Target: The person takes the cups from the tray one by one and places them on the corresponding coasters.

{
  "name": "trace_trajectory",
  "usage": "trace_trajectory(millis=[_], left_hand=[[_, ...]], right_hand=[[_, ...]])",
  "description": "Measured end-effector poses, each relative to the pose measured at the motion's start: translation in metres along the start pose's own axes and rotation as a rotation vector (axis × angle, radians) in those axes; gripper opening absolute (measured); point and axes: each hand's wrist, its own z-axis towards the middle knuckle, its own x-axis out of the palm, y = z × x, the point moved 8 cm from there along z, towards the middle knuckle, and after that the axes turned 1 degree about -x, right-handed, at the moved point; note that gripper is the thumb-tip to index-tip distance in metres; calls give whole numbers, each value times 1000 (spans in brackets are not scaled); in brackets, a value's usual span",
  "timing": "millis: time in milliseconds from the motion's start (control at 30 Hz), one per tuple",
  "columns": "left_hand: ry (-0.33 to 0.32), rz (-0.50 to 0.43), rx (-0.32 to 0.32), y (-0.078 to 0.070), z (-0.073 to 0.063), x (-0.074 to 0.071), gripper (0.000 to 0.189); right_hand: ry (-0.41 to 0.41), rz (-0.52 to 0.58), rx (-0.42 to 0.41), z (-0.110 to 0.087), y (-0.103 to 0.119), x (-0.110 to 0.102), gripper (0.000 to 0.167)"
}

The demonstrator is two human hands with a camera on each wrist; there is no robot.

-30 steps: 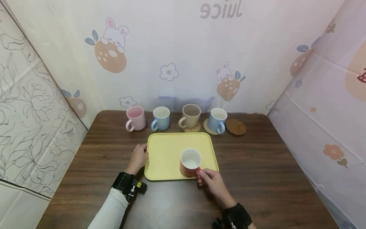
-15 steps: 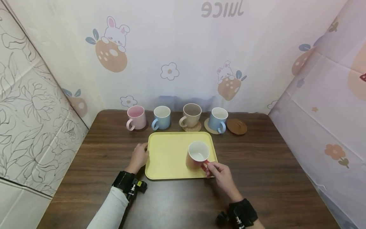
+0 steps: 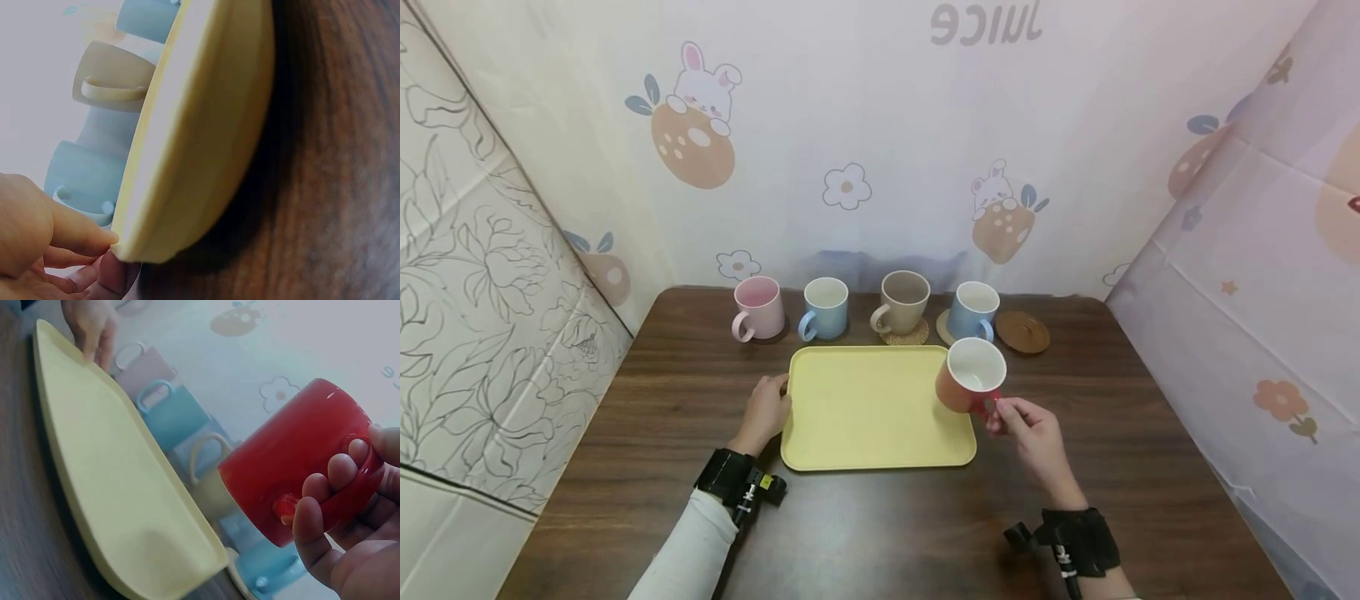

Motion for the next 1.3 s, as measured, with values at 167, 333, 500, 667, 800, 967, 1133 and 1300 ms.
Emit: trace_trajectory(millis=[167,333,500,667,800,967,1133,1300], left_hand=[[-2,3,-3,0,1,-2,44],[-3,5,-10,1,1,-2,43],[-6,9,-7,2,1,-2,43],[-11,6,-7,3,1,-2,43],[-11,1,-10,3,2,-2,43],[-13,3,-2,4,2,-1,43],[-18,4,1,3,2,0,43],[-21,4,-8,1,2,1,42]], right_hand=[[-56,26,33,5,0,-20,36],[-130,104,36,9,-2,-38,32],[-193,143,11,13,0,-54,30],[-223,148,10,20,1,-67,28],[-240,163,18,31,0,-79,28],[-267,211,26,46,-4,-90,26],[-296,225,30,62,-11,-99,26],[-323,217,63,77,-22,-107,26]])
